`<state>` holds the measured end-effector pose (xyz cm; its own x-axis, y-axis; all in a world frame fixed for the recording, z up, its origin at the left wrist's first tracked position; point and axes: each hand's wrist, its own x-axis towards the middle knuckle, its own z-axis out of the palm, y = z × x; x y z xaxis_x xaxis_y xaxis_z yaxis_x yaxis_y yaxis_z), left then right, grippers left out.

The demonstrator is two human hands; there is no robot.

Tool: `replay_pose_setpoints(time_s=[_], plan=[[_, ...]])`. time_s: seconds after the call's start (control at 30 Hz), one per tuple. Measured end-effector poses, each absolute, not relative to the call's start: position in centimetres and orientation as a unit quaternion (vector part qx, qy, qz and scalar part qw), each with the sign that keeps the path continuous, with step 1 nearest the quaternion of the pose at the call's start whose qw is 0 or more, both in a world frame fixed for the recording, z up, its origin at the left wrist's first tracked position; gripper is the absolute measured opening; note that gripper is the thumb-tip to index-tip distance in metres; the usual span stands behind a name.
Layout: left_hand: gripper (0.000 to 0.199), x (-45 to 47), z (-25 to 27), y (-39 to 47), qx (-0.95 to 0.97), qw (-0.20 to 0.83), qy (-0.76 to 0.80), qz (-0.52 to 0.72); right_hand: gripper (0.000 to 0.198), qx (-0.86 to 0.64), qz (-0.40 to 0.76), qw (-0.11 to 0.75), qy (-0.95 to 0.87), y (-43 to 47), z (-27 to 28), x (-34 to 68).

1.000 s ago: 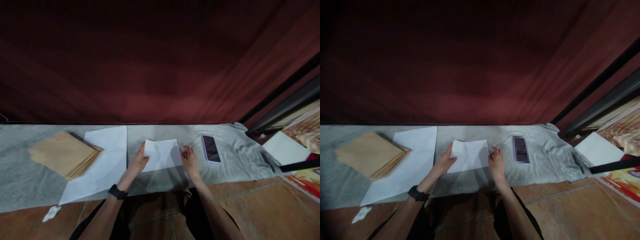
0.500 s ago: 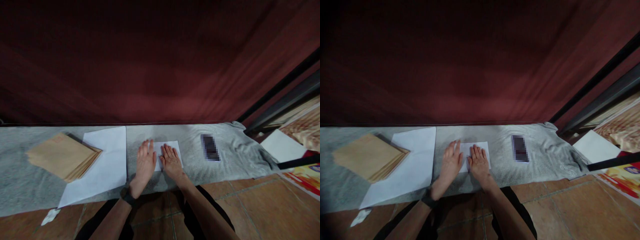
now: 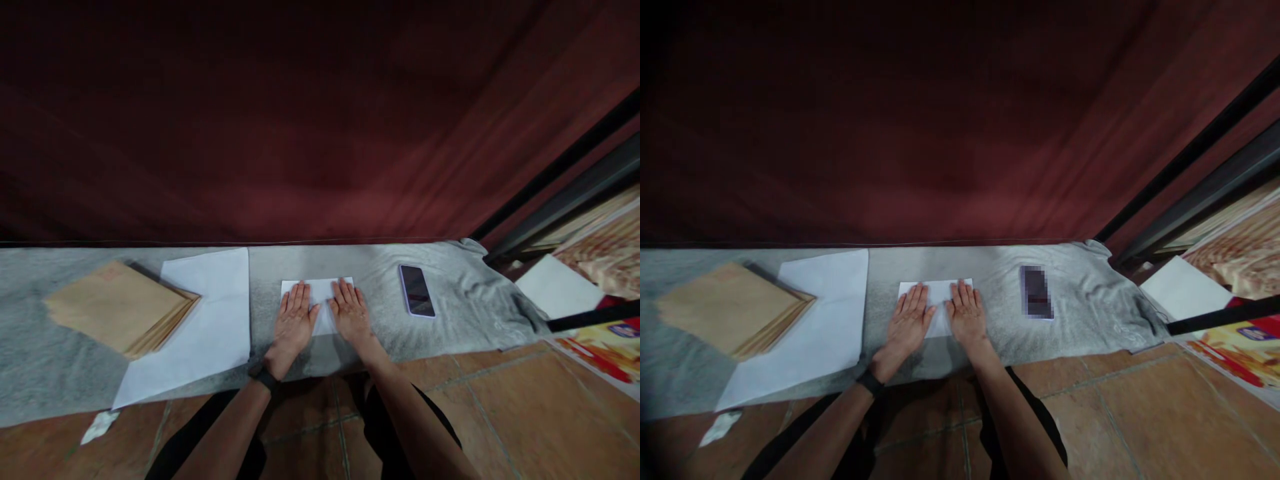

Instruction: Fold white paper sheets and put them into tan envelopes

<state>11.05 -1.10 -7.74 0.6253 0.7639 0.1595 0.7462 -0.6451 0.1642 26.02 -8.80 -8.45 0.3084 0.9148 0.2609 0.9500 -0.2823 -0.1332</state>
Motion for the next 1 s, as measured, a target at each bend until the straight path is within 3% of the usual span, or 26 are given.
replay_pose_setpoints(time_s=[0.43,0.63,1.0], plan=[[0.059,9.3,-7.8,-1.0,0.866,-0.004,0.474,0.159,0.054,-0.816,-0.089,0.122,-0.558,-10.0,-8.6,28.5],[0.056,11.5,-7.1,-2.3,0.918,0.007,0.359,0.172,0.051,-0.793,-0.078,0.144,-0.586,-9.3,-7.6,27.0],[0.059,11.1,-8.1,-1.7,0.933,-0.014,0.319,0.166,0.052,-0.825,-0.030,0.158,-0.542,-10.1,-6.1,28.4]])
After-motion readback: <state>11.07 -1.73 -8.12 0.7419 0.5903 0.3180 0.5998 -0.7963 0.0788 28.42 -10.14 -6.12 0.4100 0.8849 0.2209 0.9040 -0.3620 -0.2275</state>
